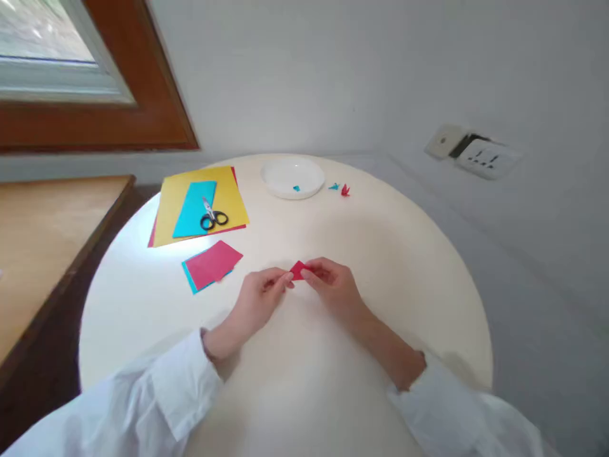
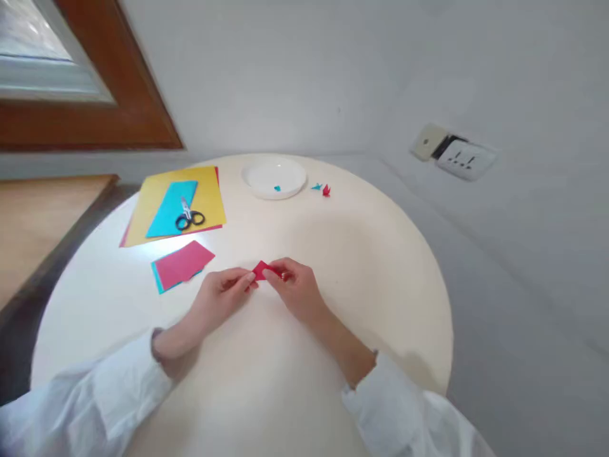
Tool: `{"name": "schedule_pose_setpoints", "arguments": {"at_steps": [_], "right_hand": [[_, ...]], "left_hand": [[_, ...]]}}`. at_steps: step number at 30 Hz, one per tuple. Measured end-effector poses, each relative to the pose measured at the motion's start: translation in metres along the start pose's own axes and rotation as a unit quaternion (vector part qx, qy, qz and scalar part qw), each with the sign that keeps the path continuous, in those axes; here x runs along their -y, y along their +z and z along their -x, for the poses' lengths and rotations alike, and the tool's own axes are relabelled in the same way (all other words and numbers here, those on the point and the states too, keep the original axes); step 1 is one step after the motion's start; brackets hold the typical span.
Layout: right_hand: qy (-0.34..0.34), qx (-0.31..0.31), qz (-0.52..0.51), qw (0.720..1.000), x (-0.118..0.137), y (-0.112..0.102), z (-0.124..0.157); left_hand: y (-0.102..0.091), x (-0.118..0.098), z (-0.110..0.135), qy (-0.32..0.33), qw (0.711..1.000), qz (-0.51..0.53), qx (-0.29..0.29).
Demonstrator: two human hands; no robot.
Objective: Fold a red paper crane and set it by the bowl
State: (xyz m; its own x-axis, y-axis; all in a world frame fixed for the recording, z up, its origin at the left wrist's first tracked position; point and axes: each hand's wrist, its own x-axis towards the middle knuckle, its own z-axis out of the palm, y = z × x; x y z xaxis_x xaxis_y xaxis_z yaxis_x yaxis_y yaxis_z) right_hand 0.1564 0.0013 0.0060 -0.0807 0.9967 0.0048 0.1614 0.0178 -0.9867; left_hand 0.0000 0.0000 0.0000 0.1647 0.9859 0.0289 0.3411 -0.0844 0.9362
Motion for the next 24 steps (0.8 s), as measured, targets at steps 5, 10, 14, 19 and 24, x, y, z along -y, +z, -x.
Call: {"name": "schedule_pose_setpoints", "arguments": {"at_steps": [5,10,14,19,24], "right_hand": [[-0.02,0.014,0.037,0.999,0.001,-0.001,0.002],[-0.044,0.003,0.035,0.998,-0.006,-0.003,-0.001],[-0.042,-0.001,0.027,0.999,-0.008,-0.003,-0.002],[-0.026,-0.021,0.012,0.999,-0.007,-0.003,-0.003],[-0.038,-0.044,0.016,0.998,-0.008,-0.005,-0.005]], "left_hand": [[0.001,-0.002,-0.002,0.021,0.999,0.031,0.008],[0.0,-0.005,-0.001,0.022,0.998,0.053,-0.003],[-0.001,-0.004,-0.001,0.032,0.998,0.045,-0.013],[-0.002,-0.003,-0.002,0.03,0.998,0.034,-0.036],[-0.003,-0.005,-0.002,0.001,0.998,0.039,-0.048]]}}
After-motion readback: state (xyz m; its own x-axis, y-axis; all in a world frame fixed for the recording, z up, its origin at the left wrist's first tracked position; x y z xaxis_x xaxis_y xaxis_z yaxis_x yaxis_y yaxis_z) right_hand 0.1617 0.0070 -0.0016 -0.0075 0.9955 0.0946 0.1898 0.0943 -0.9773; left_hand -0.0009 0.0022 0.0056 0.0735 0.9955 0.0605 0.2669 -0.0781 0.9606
